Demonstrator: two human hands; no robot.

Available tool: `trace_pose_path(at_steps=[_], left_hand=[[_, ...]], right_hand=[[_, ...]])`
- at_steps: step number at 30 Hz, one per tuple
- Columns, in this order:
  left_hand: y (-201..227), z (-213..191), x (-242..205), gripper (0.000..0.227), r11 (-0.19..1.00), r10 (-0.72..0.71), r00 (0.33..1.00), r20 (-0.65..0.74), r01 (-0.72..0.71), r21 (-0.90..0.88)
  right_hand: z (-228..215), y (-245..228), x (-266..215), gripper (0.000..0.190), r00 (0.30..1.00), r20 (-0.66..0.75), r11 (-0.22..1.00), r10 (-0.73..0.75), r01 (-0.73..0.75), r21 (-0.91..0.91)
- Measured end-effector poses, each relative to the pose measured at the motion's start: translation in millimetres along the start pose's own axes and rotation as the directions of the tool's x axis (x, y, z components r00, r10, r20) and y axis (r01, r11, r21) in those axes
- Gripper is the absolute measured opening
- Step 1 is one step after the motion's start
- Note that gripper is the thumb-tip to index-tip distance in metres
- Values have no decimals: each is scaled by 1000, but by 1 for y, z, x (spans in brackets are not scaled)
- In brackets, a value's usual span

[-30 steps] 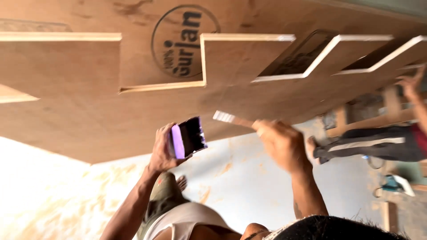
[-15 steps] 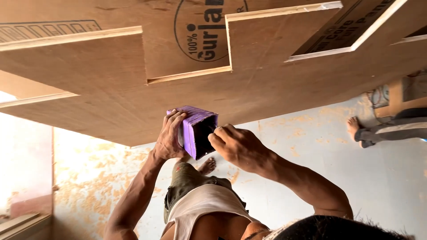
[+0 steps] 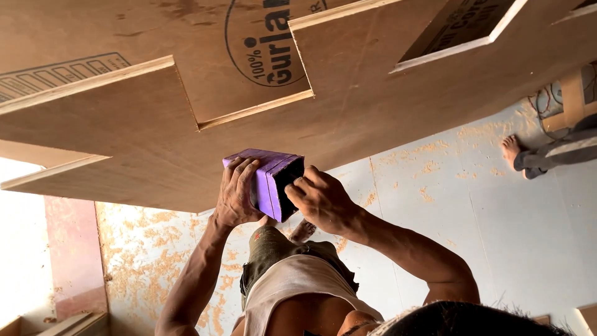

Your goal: Applying glue to the edges of wooden cutouts using a brush.

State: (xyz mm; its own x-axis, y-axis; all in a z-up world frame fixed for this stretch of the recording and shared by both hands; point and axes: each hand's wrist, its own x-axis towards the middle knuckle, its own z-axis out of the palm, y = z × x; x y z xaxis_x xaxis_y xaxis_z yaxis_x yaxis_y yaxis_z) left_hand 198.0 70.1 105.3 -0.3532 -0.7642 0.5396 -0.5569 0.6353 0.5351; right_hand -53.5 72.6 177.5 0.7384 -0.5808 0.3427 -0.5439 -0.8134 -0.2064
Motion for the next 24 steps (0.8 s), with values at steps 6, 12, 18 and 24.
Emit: trace_pose_path(at_steps=[6, 12, 18, 24], left_hand=[[8, 10, 8, 110, 998, 57, 998, 34, -58, 30], [12, 24, 7, 112, 998, -28, 999, -35, 26, -54], [19, 47, 0, 108, 974, -162, 964, -210, 122, -191], [25, 59, 3, 116, 927, -299, 932, -205, 233, -293]], right_hand=[[15, 2, -11, 7, 987, -37, 986, 155, -152, 71], [-28, 6, -50, 8, 822, -236, 810, 518, -382, 446], [7, 23, -119, 16, 430, -217, 384, 876, -351, 854], [17, 12, -129, 23, 346, 53, 46, 937, -272, 961]])
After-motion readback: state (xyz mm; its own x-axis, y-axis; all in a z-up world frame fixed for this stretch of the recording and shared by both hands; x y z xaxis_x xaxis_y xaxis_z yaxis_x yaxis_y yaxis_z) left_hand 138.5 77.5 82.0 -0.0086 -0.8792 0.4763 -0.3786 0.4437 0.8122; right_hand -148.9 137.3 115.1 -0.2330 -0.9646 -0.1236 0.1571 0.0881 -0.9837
